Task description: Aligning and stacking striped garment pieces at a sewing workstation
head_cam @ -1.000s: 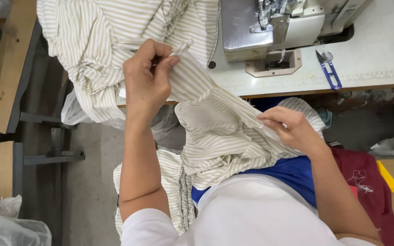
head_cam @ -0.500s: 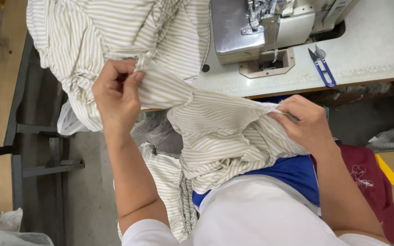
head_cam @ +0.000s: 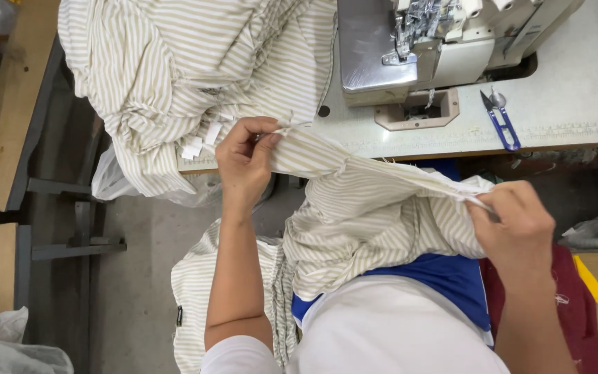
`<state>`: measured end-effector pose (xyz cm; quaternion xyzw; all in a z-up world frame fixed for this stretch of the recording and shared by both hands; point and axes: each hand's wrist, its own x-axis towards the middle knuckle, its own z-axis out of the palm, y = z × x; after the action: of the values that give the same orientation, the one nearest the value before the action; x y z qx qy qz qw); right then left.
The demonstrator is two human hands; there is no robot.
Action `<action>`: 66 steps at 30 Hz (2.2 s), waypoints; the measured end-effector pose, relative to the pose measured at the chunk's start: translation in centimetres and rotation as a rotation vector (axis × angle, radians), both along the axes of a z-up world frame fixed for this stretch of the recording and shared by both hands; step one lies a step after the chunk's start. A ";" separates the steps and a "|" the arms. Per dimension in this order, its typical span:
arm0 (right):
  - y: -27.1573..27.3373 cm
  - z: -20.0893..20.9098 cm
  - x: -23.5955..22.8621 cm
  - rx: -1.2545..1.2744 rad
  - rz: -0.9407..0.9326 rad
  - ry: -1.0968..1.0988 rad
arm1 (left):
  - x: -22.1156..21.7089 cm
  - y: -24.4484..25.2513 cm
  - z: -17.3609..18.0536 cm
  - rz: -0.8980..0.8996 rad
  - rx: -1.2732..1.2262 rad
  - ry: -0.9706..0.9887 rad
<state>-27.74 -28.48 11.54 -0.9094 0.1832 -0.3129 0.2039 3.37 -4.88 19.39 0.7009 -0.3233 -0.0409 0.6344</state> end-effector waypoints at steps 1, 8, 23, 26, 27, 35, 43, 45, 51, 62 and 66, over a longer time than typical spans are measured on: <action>0.4 0.0 0.2 0.006 0.002 0.005 | 0.1 0.2 -0.6 0.002 0.006 0.005; 1.3 -1.4 3.3 0.040 0.133 0.487 | -0.1 1.1 -1.1 -0.027 0.039 0.058; 6.1 -2.5 16.3 0.593 0.427 -0.217 | 0.2 2.3 -2.7 0.026 -0.076 0.090; 5.7 -3.1 15.5 0.648 0.393 -0.192 | 0.7 2.0 -4.9 0.018 -0.144 0.205; 5.4 -3.4 15.3 0.623 0.367 -0.188 | 0.9 1.7 -5.7 0.022 -0.183 0.266; 4.7 -1.8 14.5 0.550 0.328 -0.190 | 0.9 0.3 -8.9 0.046 -0.247 0.359; 4.5 -2.5 13.8 0.504 0.329 -0.218 | -0.3 -0.4 -8.1 0.082 -0.243 0.314; 4.4 -2.5 13.5 0.488 0.313 -0.221 | -0.8 -0.6 -7.9 0.106 -0.241 0.315; 4.1 -3.0 11.7 0.526 0.272 -0.173 | -4.3 -1.4 -5.1 0.076 -0.169 0.249; 3.3 1.1 13.0 0.494 0.473 -0.169 | -6.3 -3.2 -6.6 -0.023 -0.086 0.273; 4.7 0.3 14.8 0.848 0.615 -0.251 | -6.6 -2.8 -6.6 0.008 -0.035 0.222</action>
<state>-12.90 -23.82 11.79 -0.7145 -0.0069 -0.2437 0.6557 -3.18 -7.70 12.82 0.6820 -0.2491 -0.1101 0.6788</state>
